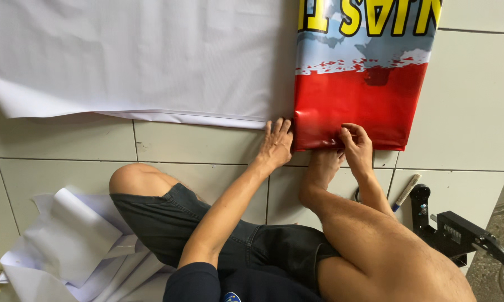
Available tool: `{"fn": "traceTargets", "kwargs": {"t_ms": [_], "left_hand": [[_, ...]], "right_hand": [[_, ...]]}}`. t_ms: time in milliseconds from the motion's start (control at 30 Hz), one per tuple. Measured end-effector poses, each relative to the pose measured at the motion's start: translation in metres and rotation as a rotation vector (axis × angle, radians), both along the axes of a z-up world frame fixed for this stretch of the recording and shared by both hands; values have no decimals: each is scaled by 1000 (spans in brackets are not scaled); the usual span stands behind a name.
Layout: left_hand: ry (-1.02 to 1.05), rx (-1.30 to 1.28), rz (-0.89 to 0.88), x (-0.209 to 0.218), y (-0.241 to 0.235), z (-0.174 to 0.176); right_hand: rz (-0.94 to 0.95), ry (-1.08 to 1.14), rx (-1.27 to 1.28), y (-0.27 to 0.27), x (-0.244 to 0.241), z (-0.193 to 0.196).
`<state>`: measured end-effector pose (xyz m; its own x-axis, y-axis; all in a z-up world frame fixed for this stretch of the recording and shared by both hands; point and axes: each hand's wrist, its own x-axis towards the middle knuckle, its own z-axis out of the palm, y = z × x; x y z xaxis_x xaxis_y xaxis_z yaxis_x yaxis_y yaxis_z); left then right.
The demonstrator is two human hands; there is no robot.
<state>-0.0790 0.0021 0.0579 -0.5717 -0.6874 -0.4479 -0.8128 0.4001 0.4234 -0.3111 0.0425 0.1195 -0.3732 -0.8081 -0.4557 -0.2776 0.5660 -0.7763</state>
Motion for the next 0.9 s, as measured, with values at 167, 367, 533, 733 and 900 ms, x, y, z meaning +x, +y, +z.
{"fn": "traceTargets", "kwargs": {"t_ms": [167, 367, 533, 733, 900], "left_hand": [[490, 371, 311, -38, 13, -4], [550, 46, 240, -40, 2, 12], [89, -374, -8, -43, 16, 9], [314, -517, -1, -36, 19, -23], [209, 102, -35, -15, -8, 11]], "right_hand": [[-80, -49, -93, 9, 0, -13], [-194, -140, -216, 19, -8, -22], [-113, -116, -165, 33, -16, -23], [-317, 53, -329, 33, -51, -29], [-567, 485, 13, 46, -140, -81]]}}
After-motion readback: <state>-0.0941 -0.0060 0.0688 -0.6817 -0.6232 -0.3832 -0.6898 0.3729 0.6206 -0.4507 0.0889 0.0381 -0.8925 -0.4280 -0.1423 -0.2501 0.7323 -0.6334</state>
